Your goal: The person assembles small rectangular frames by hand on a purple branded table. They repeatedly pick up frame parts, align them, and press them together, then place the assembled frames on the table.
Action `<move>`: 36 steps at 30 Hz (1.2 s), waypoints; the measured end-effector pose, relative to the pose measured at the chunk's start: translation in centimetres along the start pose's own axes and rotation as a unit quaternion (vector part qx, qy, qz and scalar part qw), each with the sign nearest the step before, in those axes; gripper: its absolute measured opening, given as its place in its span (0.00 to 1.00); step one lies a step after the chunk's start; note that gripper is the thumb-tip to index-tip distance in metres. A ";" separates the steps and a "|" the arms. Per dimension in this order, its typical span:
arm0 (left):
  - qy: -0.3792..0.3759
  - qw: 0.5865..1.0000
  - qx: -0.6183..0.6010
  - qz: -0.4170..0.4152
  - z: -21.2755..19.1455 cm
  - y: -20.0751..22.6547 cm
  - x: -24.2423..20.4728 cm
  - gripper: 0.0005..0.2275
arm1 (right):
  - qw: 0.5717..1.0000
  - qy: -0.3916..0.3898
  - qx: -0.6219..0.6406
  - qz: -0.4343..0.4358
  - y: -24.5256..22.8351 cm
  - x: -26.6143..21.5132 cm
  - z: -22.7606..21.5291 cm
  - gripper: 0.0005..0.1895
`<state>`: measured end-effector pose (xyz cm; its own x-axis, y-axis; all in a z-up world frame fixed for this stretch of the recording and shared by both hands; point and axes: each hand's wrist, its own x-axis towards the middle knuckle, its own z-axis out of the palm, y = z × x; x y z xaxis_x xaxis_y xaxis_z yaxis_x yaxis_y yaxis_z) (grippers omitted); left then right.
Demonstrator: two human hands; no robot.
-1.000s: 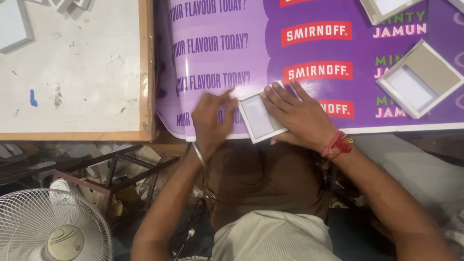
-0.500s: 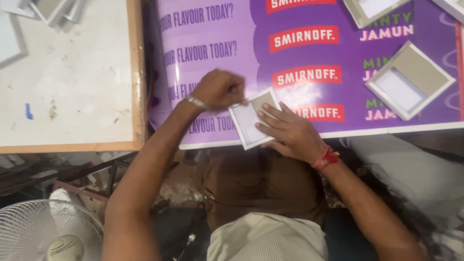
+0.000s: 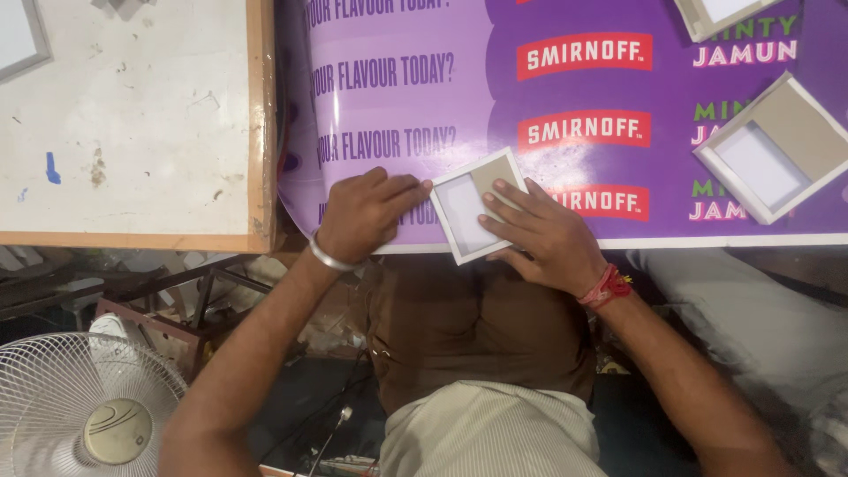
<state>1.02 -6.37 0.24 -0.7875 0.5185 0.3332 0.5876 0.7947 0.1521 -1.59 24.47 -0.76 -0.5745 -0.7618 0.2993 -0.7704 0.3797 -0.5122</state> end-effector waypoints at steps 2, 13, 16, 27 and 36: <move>0.001 0.999 0.046 0.025 -0.3 0.1 -1.1 0.09 | 1.000 -0.004 -0.005 0.004 -0.3 -0.1 0.0 0.30; -0.001 0.999 0.017 -0.043 -1.0 2.4 -0.3 0.22 | 1.000 0.001 -0.019 -0.005 0.1 0.0 0.2 0.27; 0.001 0.996 -0.076 -0.044 -1.9 3.0 0.6 0.23 | 1.000 0.009 0.021 0.005 -0.1 -0.4 0.1 0.25; 0.090 0.984 -0.082 0.130 -0.7 3.3 6.2 0.08 | 0.848 0.304 0.406 0.152 1.0 -2.8 0.6 0.31; -0.077 0.990 -0.074 -0.088 2.1 2.9 15.1 0.38 | 0.822 0.338 0.412 0.199 2.0 -3.2 2.0 0.22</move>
<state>-9.55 4.39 3.70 -0.8927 0.4268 0.1450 0.4502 0.8281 0.3342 -0.68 26.63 -4.34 -0.9728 -0.0921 0.2123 -0.1949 -0.1688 -0.9662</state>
